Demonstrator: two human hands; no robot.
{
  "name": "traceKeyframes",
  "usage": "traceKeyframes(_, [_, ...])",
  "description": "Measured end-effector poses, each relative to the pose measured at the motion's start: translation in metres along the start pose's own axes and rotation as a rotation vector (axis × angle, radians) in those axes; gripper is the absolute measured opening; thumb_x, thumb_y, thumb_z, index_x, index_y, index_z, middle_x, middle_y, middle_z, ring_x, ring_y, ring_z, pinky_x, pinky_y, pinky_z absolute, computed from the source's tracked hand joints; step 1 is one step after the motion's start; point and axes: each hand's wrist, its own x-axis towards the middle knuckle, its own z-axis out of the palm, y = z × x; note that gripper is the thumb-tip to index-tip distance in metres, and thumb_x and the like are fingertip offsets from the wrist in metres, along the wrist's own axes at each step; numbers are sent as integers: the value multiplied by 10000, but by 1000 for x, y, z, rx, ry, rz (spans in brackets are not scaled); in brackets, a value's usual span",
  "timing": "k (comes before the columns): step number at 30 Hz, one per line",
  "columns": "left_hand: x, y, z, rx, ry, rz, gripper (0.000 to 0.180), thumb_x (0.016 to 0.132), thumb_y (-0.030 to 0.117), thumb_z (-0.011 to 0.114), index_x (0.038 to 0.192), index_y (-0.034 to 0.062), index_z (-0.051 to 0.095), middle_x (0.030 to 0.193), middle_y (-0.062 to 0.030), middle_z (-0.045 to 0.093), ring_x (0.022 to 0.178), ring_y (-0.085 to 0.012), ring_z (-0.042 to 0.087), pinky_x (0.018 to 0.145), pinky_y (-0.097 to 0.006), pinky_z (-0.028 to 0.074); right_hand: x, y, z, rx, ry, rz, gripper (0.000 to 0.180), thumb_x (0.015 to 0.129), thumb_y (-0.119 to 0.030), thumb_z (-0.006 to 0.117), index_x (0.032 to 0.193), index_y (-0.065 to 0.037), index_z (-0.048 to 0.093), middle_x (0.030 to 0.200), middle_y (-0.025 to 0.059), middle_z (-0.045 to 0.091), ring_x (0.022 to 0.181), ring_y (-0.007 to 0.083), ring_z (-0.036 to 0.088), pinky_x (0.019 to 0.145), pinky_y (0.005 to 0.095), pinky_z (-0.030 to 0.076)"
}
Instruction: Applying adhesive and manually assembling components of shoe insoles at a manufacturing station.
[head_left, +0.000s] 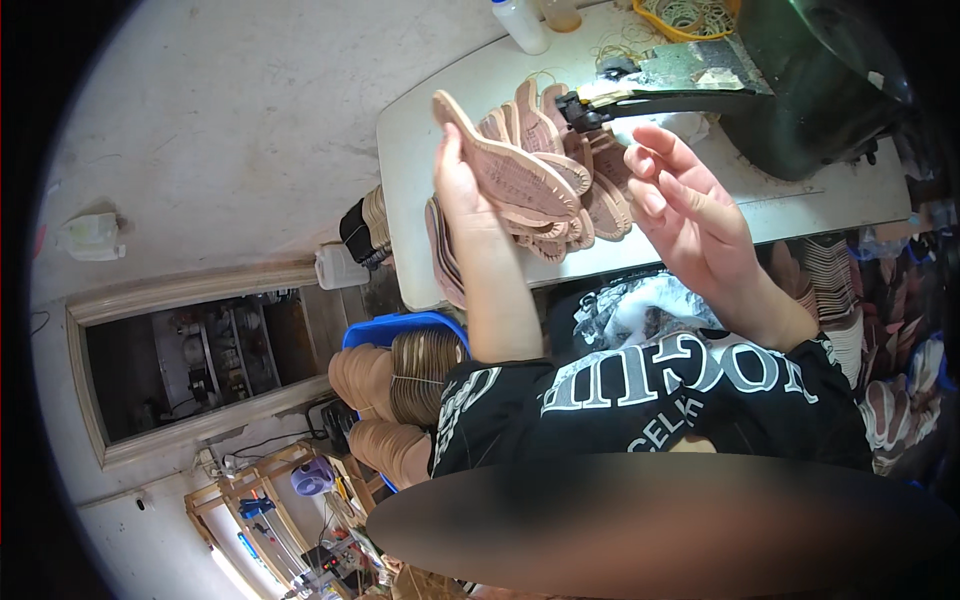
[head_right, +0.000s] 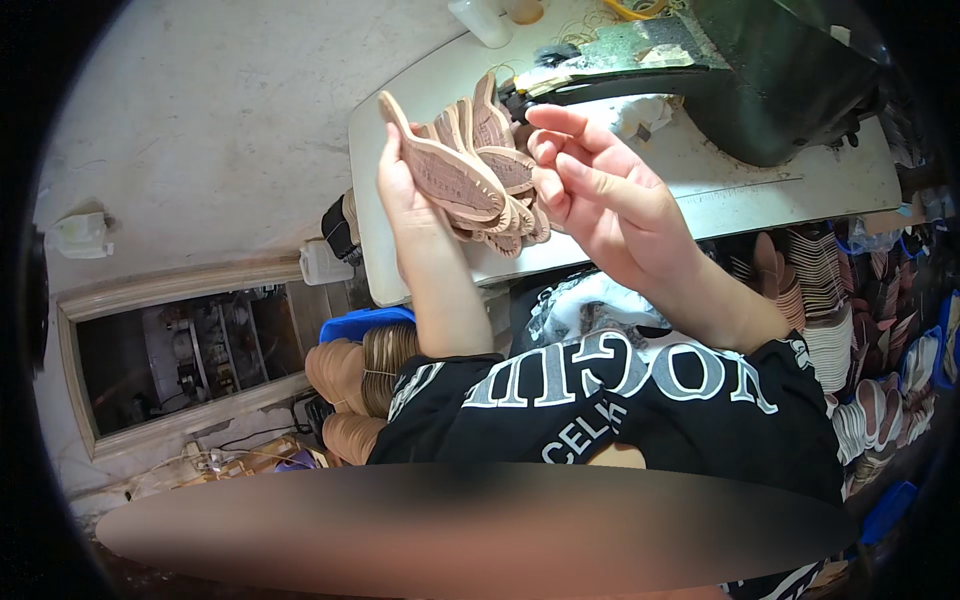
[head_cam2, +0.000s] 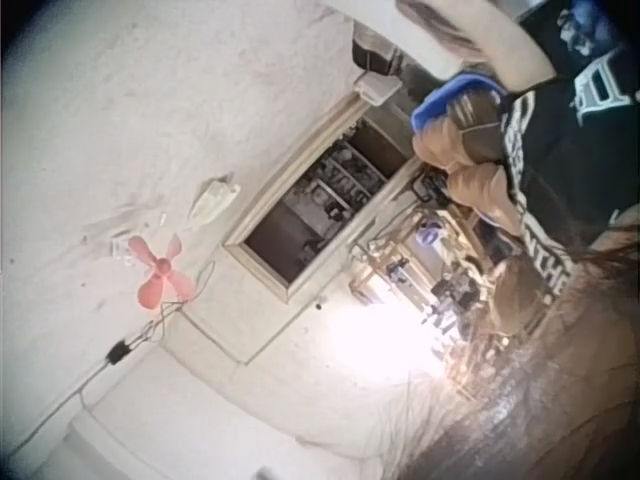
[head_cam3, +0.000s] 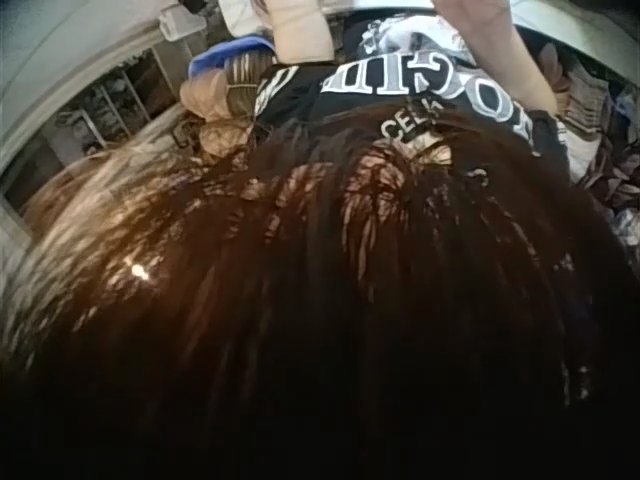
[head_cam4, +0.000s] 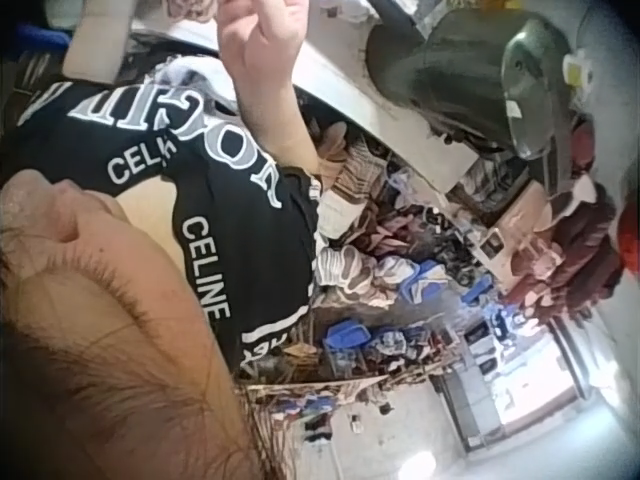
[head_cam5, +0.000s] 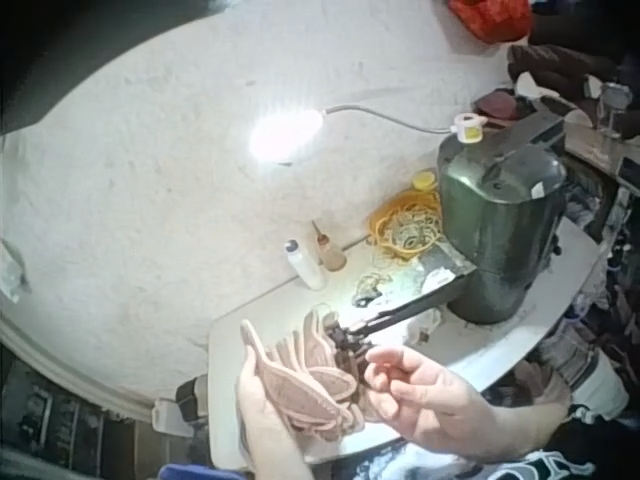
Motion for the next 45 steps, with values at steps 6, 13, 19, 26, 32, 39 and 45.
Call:
traceKeyframes(6, [60,-8,-60,1173,166,606,396,941,337,544,1076,-33,581,1034,-176,617,968,-316,599,836,-430,493,-3,0,8,102,-52,36,474,916,-56,532,1359,0,370,1082,69,469,890,128,506,845,250,425])
traceKeyframes(13, [-16,-6,4,1166,60,847,384,916,338,595,1123,16,621,1276,-152,493,1227,-294,400,1041,-389,317,1,4,-21,281,-109,179,579,894,-67,594,1411,-92,334,1325,162,520,1311,260,420,993,402,371])
traceKeyframes(19, [-75,-11,42,491,-728,1051,292,745,36,740,1027,-9,680,979,-132,648,869,-227,623,767,-316,495,8,11,-16,191,-155,174,552,938,-281,535,1409,-75,334,1404,185,444,1325,239,387,1041,379,320])
traceKeyframes(26, [-86,-18,39,423,-612,949,242,760,-29,729,998,-2,696,931,-133,671,788,-174,648,678,-249,504,2,9,-20,-3,-124,108,631,946,-412,451,1391,11,306,1417,214,425,1319,232,401,1087,377,252])
traceKeyframes(32, [-84,-17,31,57,-435,550,78,928,52,571,879,2,606,788,-100,642,665,-153,602,619,-257,492,5,11,-5,-36,-27,234,650,941,-426,445,1399,5,280,1395,236,442,1348,247,368,1108,393,231])
traceKeyframes(39, [11,61,-142,393,460,643,395,963,360,513,771,20,571,668,-75,578,590,-176,562,605,-318,479,7,-1,-28,-296,264,391,192,897,-151,620,1037,-22,601,771,121,677,548,76,583,548,169,461])
traceKeyframes(45, [14,28,-355,1639,475,197,684,789,613,620,951,-51,665,791,-200,662,785,-314,629,767,-391,477,19,19,-10,-260,107,618,326,984,-308,474,969,-4,590,802,149,675,356,38,427,354,180,452])
